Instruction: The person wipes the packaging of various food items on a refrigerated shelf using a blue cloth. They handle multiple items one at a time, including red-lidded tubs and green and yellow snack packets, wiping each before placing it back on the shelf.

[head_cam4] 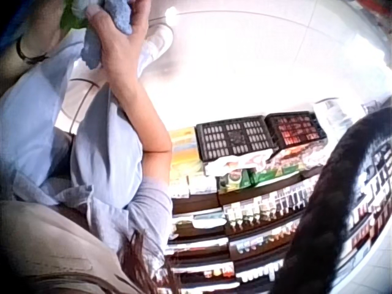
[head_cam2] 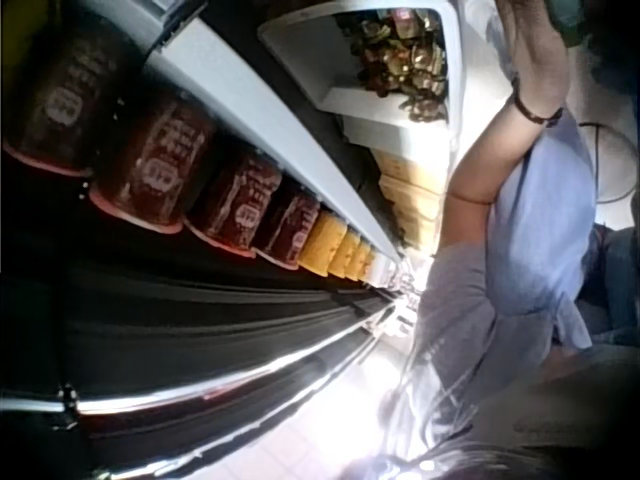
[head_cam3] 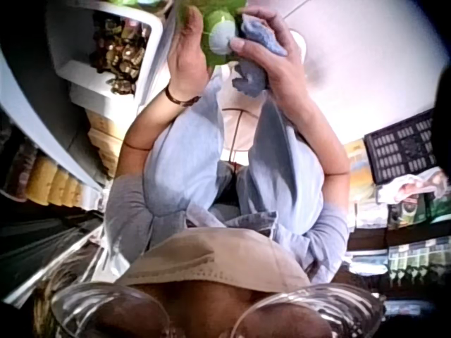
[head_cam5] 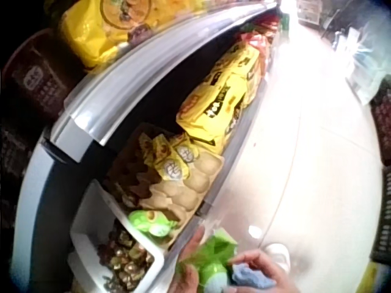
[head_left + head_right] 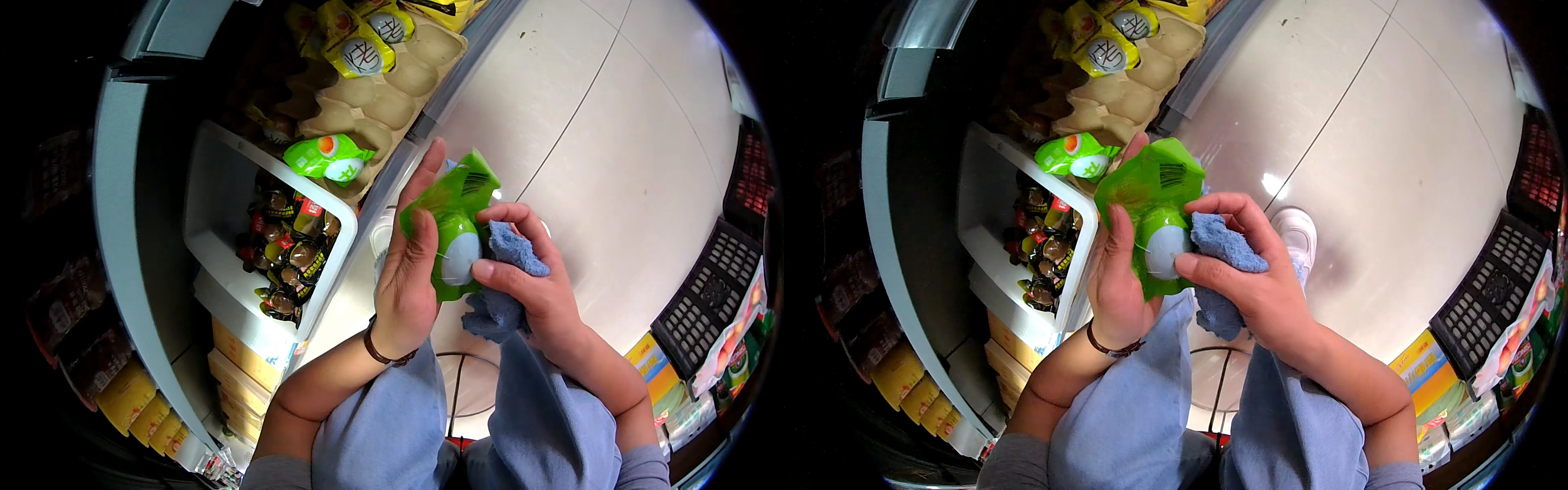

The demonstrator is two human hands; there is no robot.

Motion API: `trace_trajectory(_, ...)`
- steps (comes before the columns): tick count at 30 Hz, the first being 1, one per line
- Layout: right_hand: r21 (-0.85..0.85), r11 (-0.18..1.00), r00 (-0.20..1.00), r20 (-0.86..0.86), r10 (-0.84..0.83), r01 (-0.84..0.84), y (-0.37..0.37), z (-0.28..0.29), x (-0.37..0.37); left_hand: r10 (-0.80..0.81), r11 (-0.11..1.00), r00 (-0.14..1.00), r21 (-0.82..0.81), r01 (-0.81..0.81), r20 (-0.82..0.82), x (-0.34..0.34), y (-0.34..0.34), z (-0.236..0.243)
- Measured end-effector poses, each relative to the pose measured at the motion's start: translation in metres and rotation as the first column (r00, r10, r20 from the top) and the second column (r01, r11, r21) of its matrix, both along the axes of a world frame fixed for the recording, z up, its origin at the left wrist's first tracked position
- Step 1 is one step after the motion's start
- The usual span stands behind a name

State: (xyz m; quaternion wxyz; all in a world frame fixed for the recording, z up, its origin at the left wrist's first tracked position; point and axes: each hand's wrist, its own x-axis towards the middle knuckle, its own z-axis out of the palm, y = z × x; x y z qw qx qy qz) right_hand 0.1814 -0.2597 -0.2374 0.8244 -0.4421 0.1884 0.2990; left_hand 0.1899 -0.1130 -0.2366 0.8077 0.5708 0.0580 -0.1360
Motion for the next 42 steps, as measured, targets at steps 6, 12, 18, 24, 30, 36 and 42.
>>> trace_trajectory(6, 0.002, 0.999, 0.999, 0.0, -0.033, 0.033, -0.001, 0.004, 0.0, -0.062, 0.995, 0.995, 0.087, 0.055, 0.076, 0.001, 0.001, -0.004)
trace_trajectory(12, -0.017, 0.999, 0.999, 0.015, -0.045, 0.045, -0.001, 0.0, -0.001, -0.056, 0.998, 0.995, 0.046, 0.053, 0.081, 0.002, -0.002, -0.006)
trace_trajectory(18, -0.007, 0.999, 0.998, 0.031, -0.048, 0.049, 0.002, 0.001, -0.001, -0.074, 0.994, 0.991, 0.085, 0.065, 0.109, 0.001, 0.0, -0.001)
trace_trajectory(24, -0.048, 0.999, 0.997, 0.07, -0.017, 0.021, -0.002, -0.005, -0.003, -0.017, 1.0, 0.999, 0.024, 0.017, 0.034, 0.001, -0.001, -0.007)
trace_trajectory(30, -0.033, 0.981, 0.962, 0.203, -0.182, 0.192, -0.008, 0.012, 0.002, -0.081, 0.937, 0.921, -0.343, -0.06, -0.382, -0.002, 0.016, -0.01)
trace_trajectory(36, -0.802, 0.505, 0.325, 0.593, 0.736, 0.32, 0.013, -0.019, -0.003, 0.097, 0.943, 0.835, -0.219, -0.251, -0.541, -0.008, 0.002, -0.015)
trace_trajectory(42, -0.696, 0.714, 0.31, 0.698, 0.645, 0.082, 0.002, -0.033, -0.013, 0.111, 0.889, 0.752, -0.273, -0.368, -0.65, -0.018, 0.015, -0.032)
